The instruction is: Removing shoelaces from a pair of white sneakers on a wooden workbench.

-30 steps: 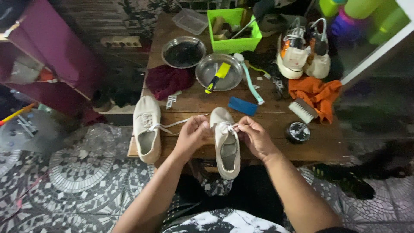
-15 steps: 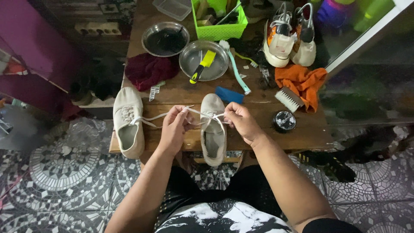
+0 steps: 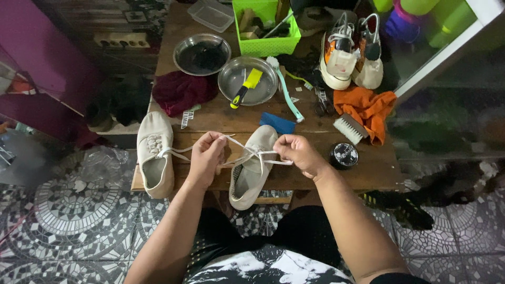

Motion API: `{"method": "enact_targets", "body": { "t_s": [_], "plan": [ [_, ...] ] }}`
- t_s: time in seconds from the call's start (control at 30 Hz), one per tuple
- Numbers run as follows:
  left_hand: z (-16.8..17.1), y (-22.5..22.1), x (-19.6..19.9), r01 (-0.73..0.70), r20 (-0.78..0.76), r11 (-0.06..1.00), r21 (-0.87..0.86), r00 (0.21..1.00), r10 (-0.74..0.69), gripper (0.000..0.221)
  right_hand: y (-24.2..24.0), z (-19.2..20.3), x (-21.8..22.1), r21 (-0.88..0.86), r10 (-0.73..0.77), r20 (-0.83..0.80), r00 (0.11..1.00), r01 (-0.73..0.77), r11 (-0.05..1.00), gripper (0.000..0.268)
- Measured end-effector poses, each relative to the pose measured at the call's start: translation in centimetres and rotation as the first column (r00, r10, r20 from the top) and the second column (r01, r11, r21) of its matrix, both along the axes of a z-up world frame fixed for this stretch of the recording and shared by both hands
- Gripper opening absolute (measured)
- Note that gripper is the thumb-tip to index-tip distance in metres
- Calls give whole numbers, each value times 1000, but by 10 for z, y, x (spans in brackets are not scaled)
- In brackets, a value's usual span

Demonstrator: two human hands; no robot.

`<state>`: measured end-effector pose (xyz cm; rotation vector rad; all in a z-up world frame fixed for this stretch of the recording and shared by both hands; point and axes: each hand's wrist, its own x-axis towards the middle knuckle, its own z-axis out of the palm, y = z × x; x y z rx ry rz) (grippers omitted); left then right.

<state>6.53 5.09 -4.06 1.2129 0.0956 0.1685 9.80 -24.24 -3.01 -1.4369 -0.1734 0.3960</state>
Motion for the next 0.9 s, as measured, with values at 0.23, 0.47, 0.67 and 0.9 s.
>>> {"method": "enact_targets", "body": {
  "t_s": [0.23,0.47,0.67,0.9],
  "plan": [
    [35,16,-8,-96,126,793,602,992,24,6,-7,21,-3,-455,114,275,955,25,890,18],
    [9,13,-17,96,-36,994,-54,995,-98,11,-1,11,-19,436,116,-180,977,-27,900,28],
    [56,34,-26,23,-19,683,730,1000,-14,10,-19,5,-1,-123,-67,121,990,82,989,25],
    [50,50,-29,117,-119,410,905,993,-20,16,-16,64,-19,-538,25,555,832,335,774,25]
  ]
}}
